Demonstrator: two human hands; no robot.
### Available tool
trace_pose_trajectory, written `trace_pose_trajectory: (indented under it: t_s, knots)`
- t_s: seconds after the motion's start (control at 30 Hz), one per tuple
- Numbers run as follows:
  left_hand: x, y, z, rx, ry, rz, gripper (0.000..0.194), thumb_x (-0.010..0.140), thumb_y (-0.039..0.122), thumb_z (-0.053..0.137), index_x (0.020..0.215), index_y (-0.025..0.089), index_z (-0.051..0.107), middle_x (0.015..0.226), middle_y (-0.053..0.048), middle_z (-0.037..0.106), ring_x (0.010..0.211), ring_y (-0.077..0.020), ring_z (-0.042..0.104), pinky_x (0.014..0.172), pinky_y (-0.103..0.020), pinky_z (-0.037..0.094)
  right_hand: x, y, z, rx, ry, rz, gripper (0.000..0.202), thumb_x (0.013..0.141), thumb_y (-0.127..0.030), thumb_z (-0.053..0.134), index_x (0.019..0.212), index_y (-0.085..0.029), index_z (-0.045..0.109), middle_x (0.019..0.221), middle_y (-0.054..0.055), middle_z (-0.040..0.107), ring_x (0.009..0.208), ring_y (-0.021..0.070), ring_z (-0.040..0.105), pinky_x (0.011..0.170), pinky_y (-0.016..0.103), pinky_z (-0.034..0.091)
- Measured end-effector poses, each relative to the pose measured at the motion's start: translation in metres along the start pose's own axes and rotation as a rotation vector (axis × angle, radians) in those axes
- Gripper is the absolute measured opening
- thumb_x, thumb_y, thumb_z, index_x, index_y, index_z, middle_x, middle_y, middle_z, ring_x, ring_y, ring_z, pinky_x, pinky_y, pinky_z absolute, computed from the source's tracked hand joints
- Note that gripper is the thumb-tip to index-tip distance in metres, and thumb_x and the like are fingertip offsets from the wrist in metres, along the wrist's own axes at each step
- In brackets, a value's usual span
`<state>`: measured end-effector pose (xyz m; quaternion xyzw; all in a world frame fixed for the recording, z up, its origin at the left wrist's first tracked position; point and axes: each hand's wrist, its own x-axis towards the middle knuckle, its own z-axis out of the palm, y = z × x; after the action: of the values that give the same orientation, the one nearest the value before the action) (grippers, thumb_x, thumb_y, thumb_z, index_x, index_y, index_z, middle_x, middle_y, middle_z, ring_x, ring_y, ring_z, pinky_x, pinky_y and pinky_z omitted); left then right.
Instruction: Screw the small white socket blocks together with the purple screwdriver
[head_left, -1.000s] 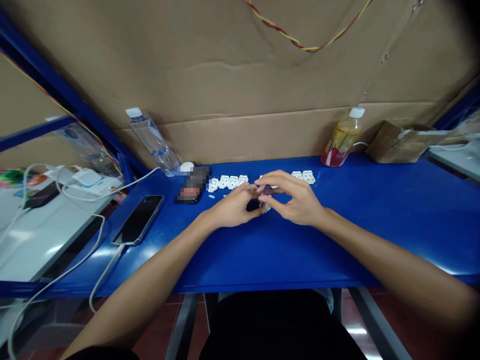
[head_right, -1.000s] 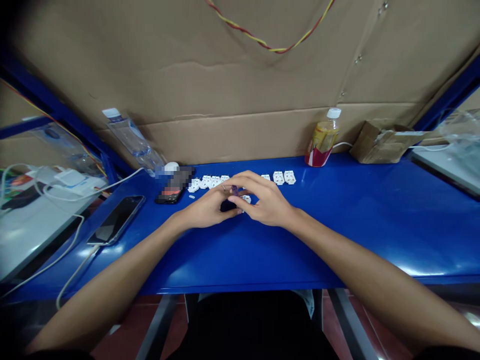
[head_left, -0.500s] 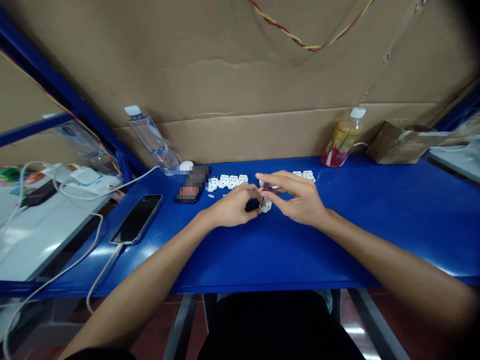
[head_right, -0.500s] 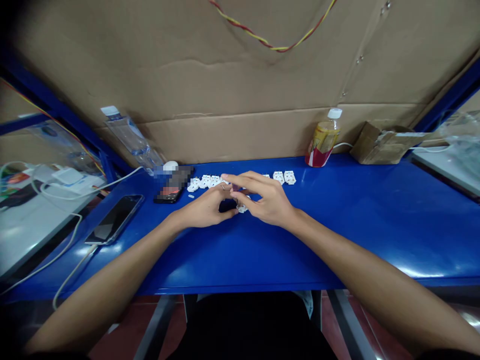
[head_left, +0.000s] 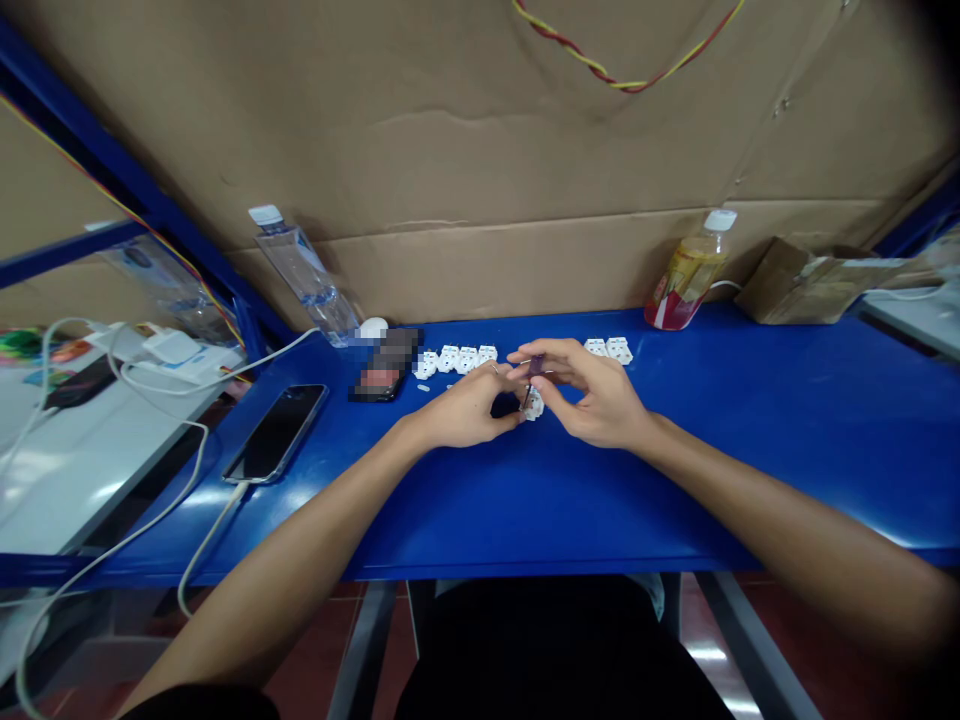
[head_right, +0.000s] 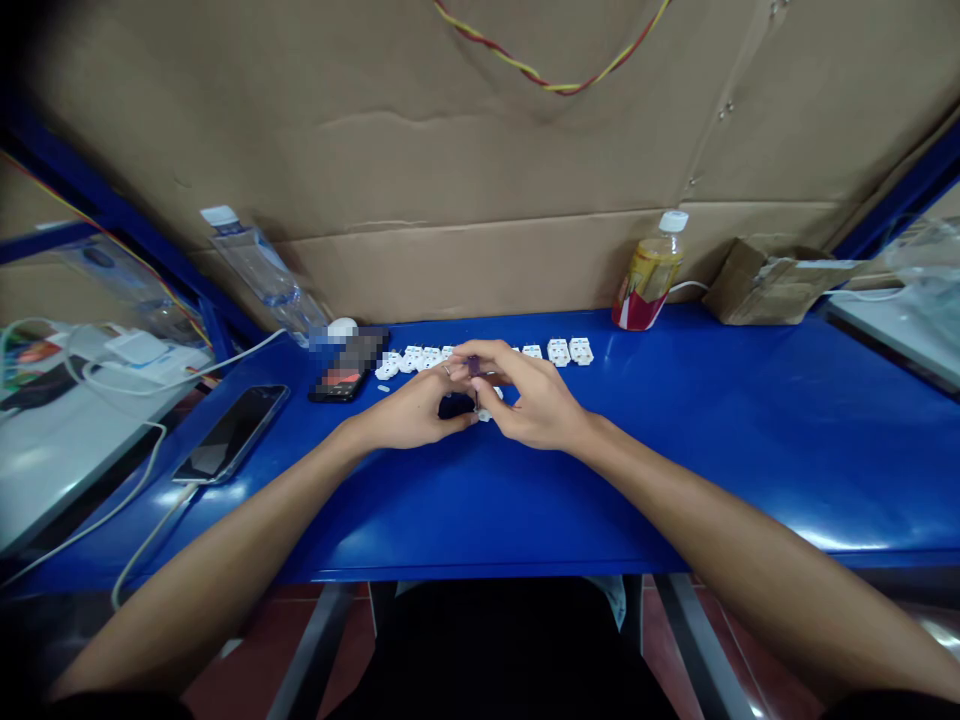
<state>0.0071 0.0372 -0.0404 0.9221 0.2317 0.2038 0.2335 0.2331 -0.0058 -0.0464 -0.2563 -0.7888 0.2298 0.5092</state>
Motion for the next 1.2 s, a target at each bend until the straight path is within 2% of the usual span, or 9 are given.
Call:
trace_pose_trajectory:
  t_s: [0.17, 0.33, 0.43, 0.53, 0.63, 0.73, 0.93, 1.07, 1.2]
  knots:
    - [0.000, -0.001, 0.001, 0.002, 0.037, -0.006, 0.010, 0.099, 0.020, 0.065, 0.105, 0.021, 0.073, 0.111, -0.009, 0.078, 0.110, -0.0266, 0.073, 0.102, -0.047, 0.057, 0.002, 0.001, -0.001, -0.048, 0.063, -0.108, 0.040, 0.103, -0.018, 0.073, 0.141, -0.030, 0.073, 0.132, 0.005, 0.081, 0.115, 0.0208, 0.082, 0.095, 0.035, 0.075]
    - [0.000, 0.001, 0.001, 0.029, 0.035, -0.002, 0.012, 0.100, 0.017, 0.064, 0.104, 0.021, 0.074, 0.112, -0.008, 0.080, 0.107, -0.0249, 0.074, 0.098, -0.046, 0.059, 0.000, 0.001, -0.003, 0.037, -0.062, 0.036, 0.052, 0.107, -0.015, 0.063, 0.157, -0.030, 0.057, 0.147, 0.007, 0.075, 0.127, 0.0224, 0.080, 0.113, 0.041, 0.068]
    - [-0.001, 0.002, 0.000, 0.031, 0.033, -0.014, 0.012, 0.100, 0.017, 0.063, 0.100, 0.021, 0.075, 0.108, -0.007, 0.081, 0.102, -0.0235, 0.075, 0.096, -0.045, 0.060, 0.000, -0.001, -0.005, 0.067, -0.074, 0.063, 0.046, 0.107, -0.016, 0.061, 0.151, -0.028, 0.059, 0.146, 0.009, 0.074, 0.129, 0.0239, 0.079, 0.112, 0.042, 0.069]
    - [-0.002, 0.000, 0.000, 0.073, 0.039, -0.010, 0.012, 0.102, 0.020, 0.064, 0.101, 0.021, 0.076, 0.112, -0.008, 0.080, 0.107, -0.0251, 0.073, 0.098, -0.047, 0.059, 0.001, -0.002, -0.005, 0.074, -0.060, 0.077, 0.042, 0.107, -0.016, 0.061, 0.147, -0.028, 0.060, 0.144, 0.009, 0.074, 0.127, 0.0239, 0.080, 0.108, 0.041, 0.071]
    - [-0.002, 0.001, -0.003, 0.130, 0.033, -0.006, 0.013, 0.105, 0.023, 0.064, 0.103, 0.021, 0.077, 0.113, -0.010, 0.079, 0.112, -0.0271, 0.071, 0.101, -0.047, 0.057, 0.001, -0.003, -0.006, 0.075, -0.024, 0.047, 0.040, 0.107, -0.016, 0.061, 0.145, -0.028, 0.060, 0.141, 0.008, 0.075, 0.123, 0.0232, 0.081, 0.105, 0.039, 0.071]
    - [-0.001, 0.004, -0.006, 0.172, 0.011, 0.003, 0.016, 0.108, 0.025, 0.061, 0.103, 0.020, 0.075, 0.107, -0.010, 0.078, 0.106, -0.0267, 0.072, 0.099, -0.046, 0.056, 0.002, -0.004, -0.007, 0.081, 0.028, 0.009, 0.038, 0.107, -0.017, 0.062, 0.143, -0.028, 0.060, 0.135, 0.008, 0.077, 0.115, 0.0218, 0.082, 0.100, 0.038, 0.072]
    - [-0.001, 0.001, -0.009, 0.194, 0.004, 0.020, 0.012, 0.107, 0.021, 0.065, 0.112, 0.020, 0.076, 0.111, -0.008, 0.078, 0.102, -0.0247, 0.072, 0.096, -0.042, 0.055, 0.006, -0.003, -0.014, 0.045, 0.080, -0.010, 0.039, 0.109, -0.027, 0.061, 0.148, -0.029, 0.056, 0.131, 0.008, 0.076, 0.100, 0.0191, 0.081, 0.093, 0.038, 0.071]
    - [-0.002, -0.003, -0.008, 0.291, -0.034, 0.055, 0.015, 0.109, 0.021, 0.061, 0.105, 0.019, 0.075, 0.107, -0.008, 0.078, 0.099, -0.0246, 0.072, 0.093, -0.041, 0.054, 0.010, 0.001, -0.018, -0.109, -0.059, 0.064, 0.041, 0.106, -0.022, 0.057, 0.147, -0.027, 0.059, 0.122, 0.006, 0.079, 0.101, 0.0202, 0.077, 0.089, 0.037, 0.065]
    - [-0.002, -0.001, -0.003, 0.513, -0.052, 0.103, 0.015, 0.110, 0.027, 0.059, 0.105, 0.018, 0.070, 0.110, -0.011, 0.075, 0.100, -0.0272, 0.069, 0.090, -0.044, 0.050, 0.013, 0.005, -0.015, -0.344, -0.271, 0.158, 0.018, 0.092, -0.014, 0.062, 0.106, -0.022, 0.070, 0.093, 0.003, 0.077, 0.077, 0.0171, 0.067, 0.075, 0.033, 0.053]
